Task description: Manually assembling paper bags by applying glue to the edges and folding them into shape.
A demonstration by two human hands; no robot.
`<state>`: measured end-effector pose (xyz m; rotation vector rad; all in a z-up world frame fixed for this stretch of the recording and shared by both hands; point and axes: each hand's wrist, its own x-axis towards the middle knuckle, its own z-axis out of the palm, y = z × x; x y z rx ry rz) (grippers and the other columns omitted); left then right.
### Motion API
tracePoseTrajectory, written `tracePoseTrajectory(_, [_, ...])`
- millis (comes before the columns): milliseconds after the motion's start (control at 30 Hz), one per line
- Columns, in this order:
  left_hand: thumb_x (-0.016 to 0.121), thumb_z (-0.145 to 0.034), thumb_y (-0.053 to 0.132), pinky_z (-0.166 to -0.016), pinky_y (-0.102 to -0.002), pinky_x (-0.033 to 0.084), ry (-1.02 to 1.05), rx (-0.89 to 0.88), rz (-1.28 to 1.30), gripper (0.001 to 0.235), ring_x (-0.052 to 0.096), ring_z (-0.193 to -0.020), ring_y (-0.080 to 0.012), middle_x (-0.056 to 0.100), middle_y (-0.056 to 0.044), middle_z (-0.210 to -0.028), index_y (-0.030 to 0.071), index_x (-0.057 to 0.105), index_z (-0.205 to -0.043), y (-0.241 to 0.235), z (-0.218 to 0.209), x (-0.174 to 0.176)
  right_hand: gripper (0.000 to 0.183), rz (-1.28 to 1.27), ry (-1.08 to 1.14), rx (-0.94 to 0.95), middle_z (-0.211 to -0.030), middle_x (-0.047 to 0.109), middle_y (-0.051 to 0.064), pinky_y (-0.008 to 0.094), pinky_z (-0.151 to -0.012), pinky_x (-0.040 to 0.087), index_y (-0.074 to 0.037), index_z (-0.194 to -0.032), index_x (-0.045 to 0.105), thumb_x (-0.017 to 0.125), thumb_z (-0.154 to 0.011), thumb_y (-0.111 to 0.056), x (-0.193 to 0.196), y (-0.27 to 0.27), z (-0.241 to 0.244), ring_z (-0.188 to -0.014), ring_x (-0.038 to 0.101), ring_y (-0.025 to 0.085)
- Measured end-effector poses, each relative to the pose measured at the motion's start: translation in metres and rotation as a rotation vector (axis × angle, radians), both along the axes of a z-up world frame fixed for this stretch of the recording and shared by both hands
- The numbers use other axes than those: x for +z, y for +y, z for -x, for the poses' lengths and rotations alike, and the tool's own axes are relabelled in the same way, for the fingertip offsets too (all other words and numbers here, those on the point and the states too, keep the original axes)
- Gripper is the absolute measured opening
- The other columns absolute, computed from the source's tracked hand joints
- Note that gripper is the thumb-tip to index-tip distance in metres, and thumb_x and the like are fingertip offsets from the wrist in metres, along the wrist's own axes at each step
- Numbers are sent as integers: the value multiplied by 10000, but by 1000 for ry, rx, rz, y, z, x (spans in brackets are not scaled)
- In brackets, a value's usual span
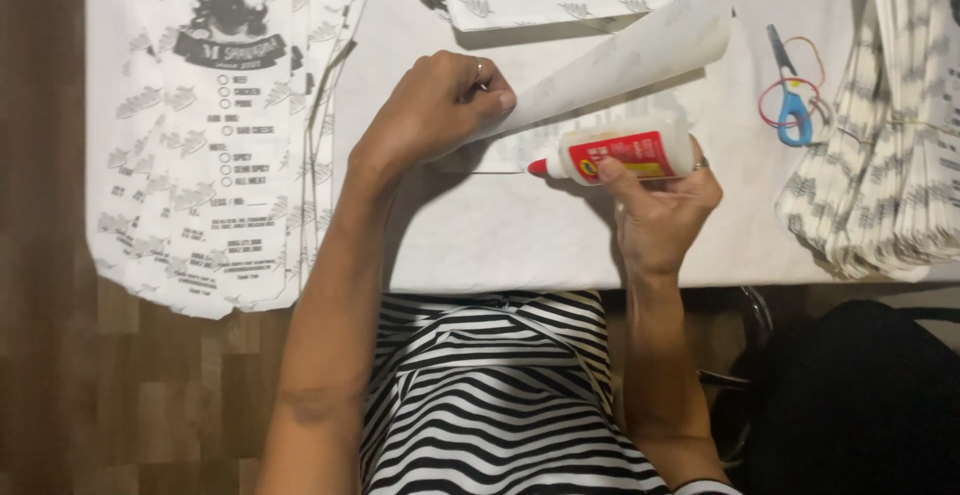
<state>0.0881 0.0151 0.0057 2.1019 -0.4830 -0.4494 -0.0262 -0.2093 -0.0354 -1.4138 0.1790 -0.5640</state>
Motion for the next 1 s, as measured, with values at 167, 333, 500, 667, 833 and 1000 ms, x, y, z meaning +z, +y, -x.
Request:
tracePoseTrajectory(167, [614, -932, 265, -561, -300, 319, 11, 8, 86, 218, 414, -601, -76, 504, 49, -629, 107, 721, -827, 3, -5, -10, 306, 98, 45, 81, -890, 721, 111, 354, -815, 687, -12, -978, 651, 884, -780, 5, 8, 30, -7, -835, 728, 226])
tracePoseTrajectory(333, [619, -934, 259, -530, -289, 346, 55, 21, 81, 216, 479, -572, -72, 606, 37, -640, 113, 756, -852, 1, -6, -9, 304, 128, 66, 127, -898, 713, 104, 346, -821, 681, -2, -998, 653, 878, -794, -14, 12, 48, -11, -847, 726, 222])
tracePoseTrajectory(500, [625, -944, 229, -563, -277, 394, 61, 3, 118, 206, 540, -620, -62, 689, 37, -712, 99, 765, -867, 2, -2, -1, 298, 173, 73, 166, -898, 696, 80, 314, -793, 657, -4, -982, 672, 893, -794, -71, 8, 60, -12, -846, 706, 195])
tracePoseTrajectory(667, [669, -948, 230, -648, -459, 461, -210, 15, -15, 120, 620, -706, -282, 682, -70, -748, 132, 735, -932, -6, 25, -6, 323, -171, 73, 35, -968, 731, 125, 441, -782, 685, -30, -1081, 667, 846, -813, -17, -27, -18, -11, -856, 735, 232])
tracePoseTrajectory(833, [769, -905, 234, -706, -437, 613, -587, -18, -157, 96, 771, -820, -306, 775, -84, -897, 164, 757, -969, -22, 59, -35, 410, 293, -43, -149, -1194, 647, 164, 390, -1090, 558, -63, -1374, 465, 762, -1099, -130, 4, -122, 32, -1144, 666, 243])
tracePoseTrajectory(1000, [821, -848, 59, -874, -457, 619, -832, 0, -215, 58, 719, -1088, -397, 770, -208, -1063, 88, 808, -897, -28, 75, -28, 417, 1400, 218, -432, -1097, 750, 292, 534, -877, 480, 91, -1306, 765, 955, -973, -72, -14, -193, 64, -980, 696, 490])
